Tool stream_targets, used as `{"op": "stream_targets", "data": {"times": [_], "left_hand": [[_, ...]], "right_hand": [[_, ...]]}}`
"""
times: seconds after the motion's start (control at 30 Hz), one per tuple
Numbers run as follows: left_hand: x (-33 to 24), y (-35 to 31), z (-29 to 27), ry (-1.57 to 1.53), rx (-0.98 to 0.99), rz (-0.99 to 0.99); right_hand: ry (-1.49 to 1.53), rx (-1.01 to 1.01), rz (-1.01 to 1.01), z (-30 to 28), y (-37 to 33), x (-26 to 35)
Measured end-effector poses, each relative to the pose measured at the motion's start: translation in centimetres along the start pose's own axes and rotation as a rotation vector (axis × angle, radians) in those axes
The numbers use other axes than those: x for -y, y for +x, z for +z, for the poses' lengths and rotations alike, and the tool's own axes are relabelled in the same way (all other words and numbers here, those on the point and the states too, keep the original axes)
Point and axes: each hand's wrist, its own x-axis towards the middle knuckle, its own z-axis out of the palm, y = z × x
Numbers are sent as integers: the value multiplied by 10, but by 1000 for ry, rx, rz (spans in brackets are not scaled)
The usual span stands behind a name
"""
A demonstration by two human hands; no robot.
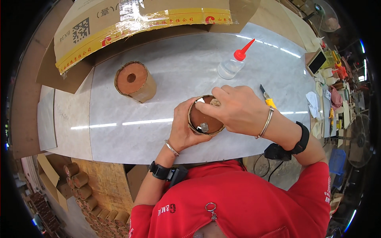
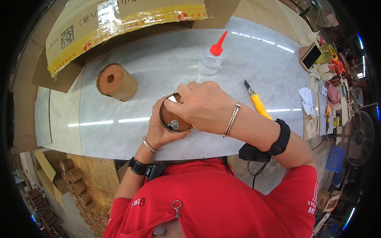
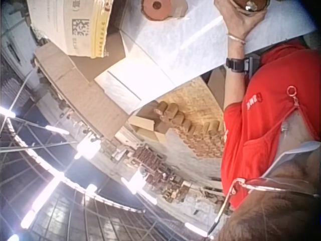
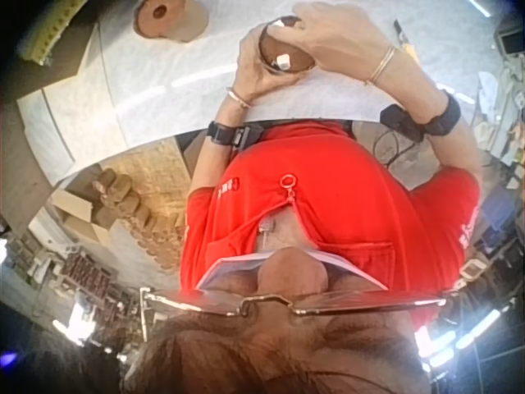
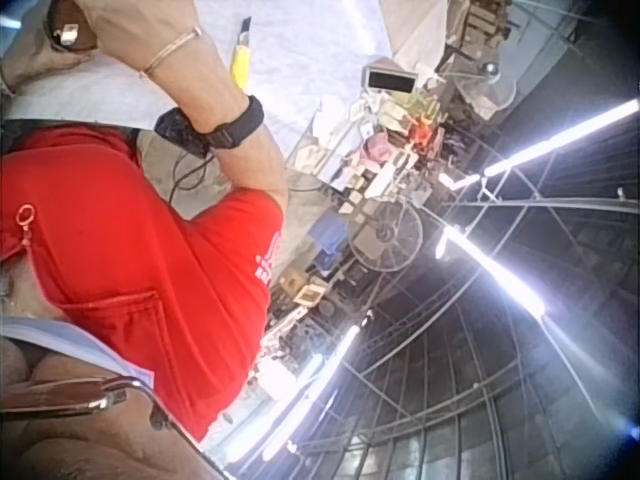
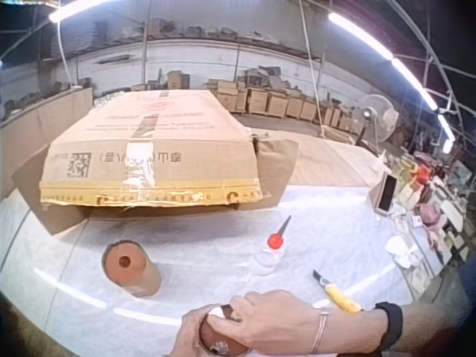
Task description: The person wipes a cylindrical object with a cloth, applies glue to small metal pieces, and presses them onto the object's surface. After wiping the object again, they place it on a table with other finished items and pick up a new cylinder to repeat the process.
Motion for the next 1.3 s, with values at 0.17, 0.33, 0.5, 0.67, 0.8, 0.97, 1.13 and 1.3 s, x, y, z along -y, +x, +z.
{"op": "stream_targets", "data": {"times": [0.17, 0.33, 0.5, 0.67, 0.8, 0.97, 1.13, 1.3], "left_hand": [[-1, 0, -1, -9, 10, -32], [-2, 2, -1, -4, -13, 17], [-2, 2, -2, 0, -2, 3], [0, 1, 0, -38, 12, -11], [-2, 0, 3, -133, -67, -42], [0, -1, 3, -147, -47, -56], [1, -2, 4, -149, -44, -66], [0, -2, 2, -167, -33, -85]], "right_hand": [[-62, 18, -72, -4, 8, -3], [-61, 46, -50, -5, 5, -9], [5, 98, 4, -10, 0, -16], [35, 12, 47, -7, -4, -9], [60, -23, 47, -8, -7, -6], [130, -23, -109, -6, -18, 5], [133, -6, -113, -7, -22, 8], [124, 40, -114, -8, -28, 6]]}}
